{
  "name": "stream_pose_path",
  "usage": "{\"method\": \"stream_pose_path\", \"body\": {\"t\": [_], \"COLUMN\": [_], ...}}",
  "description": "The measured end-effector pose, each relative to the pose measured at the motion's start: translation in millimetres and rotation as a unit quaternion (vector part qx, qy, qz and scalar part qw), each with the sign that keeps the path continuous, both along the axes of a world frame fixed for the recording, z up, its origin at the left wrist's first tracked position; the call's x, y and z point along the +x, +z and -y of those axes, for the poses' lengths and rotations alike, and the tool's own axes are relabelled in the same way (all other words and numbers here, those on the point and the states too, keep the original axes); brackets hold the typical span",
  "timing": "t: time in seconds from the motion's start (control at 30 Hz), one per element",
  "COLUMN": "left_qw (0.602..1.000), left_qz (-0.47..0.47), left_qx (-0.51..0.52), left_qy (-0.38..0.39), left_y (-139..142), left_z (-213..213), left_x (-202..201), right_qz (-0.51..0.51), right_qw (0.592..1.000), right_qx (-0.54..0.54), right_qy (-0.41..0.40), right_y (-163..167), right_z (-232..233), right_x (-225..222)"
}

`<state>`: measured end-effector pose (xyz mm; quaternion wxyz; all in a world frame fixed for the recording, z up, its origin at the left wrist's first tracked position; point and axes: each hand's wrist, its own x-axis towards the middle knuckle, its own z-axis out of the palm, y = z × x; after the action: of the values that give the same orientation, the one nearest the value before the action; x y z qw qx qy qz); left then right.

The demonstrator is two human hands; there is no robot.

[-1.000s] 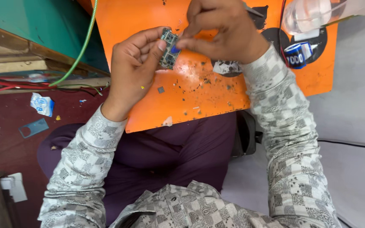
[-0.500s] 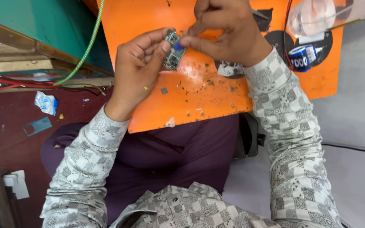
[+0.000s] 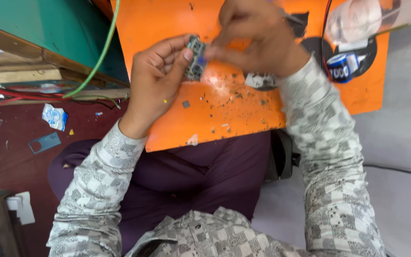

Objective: The person applies liquid from a syringe to a circuit board and cleans it with a blue brush at a workbench.

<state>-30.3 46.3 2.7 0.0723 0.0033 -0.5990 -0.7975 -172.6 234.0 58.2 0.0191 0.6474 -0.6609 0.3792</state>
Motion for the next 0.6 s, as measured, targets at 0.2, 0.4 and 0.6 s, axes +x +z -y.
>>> {"method": "stream_pose_path", "body": {"t": [0.2, 0.4, 0.6], "left_qw": [1.000, 1.000, 1.000], "left_qz": [-0.009, -0.004, -0.011], "left_qx": [0.008, -0.007, -0.004], "left_qy": [-0.001, 0.003, -0.007], "left_y": [-1.0, 0.1, 1.5], "left_z": [-0.5, -1.2, -1.2], "left_x": [-1.0, 0.5, 0.7], "right_qz": [-0.043, -0.042, -0.004], "right_qw": [0.999, 0.999, 1.000], "right_qx": [0.016, 0.001, 0.023], "right_qy": [0.024, 0.007, -0.019], "right_y": [0.4, 0.9, 1.3], "right_z": [-2.1, -5.0, -7.4], "right_x": [-2.2, -4.1, -4.8]}}
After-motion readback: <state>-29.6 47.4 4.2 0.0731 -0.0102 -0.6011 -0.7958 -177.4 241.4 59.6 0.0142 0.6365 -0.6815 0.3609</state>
